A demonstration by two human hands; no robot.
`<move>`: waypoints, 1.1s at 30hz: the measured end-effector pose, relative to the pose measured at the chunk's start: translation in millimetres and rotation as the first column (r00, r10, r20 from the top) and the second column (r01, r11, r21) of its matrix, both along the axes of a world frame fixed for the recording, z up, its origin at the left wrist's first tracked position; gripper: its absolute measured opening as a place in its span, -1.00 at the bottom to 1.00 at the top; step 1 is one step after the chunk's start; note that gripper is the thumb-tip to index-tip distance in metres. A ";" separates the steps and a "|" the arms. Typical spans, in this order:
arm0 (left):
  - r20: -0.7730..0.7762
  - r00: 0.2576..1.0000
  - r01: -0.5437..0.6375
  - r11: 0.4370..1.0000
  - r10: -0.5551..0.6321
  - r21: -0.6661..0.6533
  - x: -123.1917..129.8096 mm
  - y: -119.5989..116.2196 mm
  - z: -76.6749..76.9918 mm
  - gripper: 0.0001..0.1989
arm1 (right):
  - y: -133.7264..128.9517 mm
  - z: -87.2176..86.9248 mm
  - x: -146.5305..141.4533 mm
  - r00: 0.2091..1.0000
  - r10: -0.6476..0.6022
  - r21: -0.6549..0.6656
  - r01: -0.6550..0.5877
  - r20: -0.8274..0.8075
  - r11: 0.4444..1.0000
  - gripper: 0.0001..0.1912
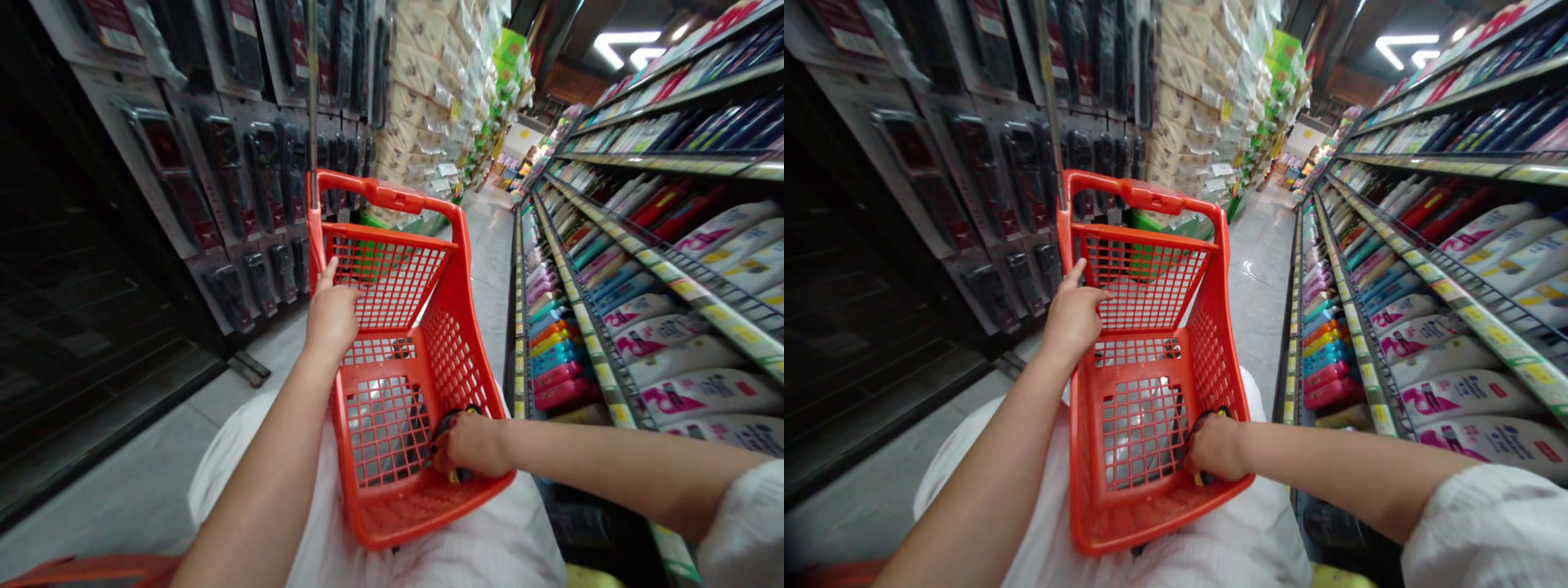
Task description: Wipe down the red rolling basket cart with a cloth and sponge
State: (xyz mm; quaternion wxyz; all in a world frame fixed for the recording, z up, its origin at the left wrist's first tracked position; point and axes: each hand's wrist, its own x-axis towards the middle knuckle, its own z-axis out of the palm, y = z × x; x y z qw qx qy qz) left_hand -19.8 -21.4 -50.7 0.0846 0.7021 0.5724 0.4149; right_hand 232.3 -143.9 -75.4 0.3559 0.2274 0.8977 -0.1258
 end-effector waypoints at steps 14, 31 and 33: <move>-0.072 0.997 -0.022 1.000 0.021 -0.015 -1.6 -3.8 4.5 -0.62 | 164.6 -55.4 -49.7 0.826 -0.546 0.385 0.555 -0.144 0.738 -0.67; -0.042 0.997 -0.067 0.998 0.067 -0.004 -7.7 -5.3 0.1 -0.61 | 98.0 -135.9 -154.4 0.624 -0.439 0.094 0.636 -0.646 0.766 -0.47; -0.039 0.998 -0.053 0.999 0.053 0.007 -9.6 -5.6 -0.9 -0.60 | 95.8 -132.6 -144.1 0.684 -0.339 0.096 0.513 -0.646 0.853 -0.44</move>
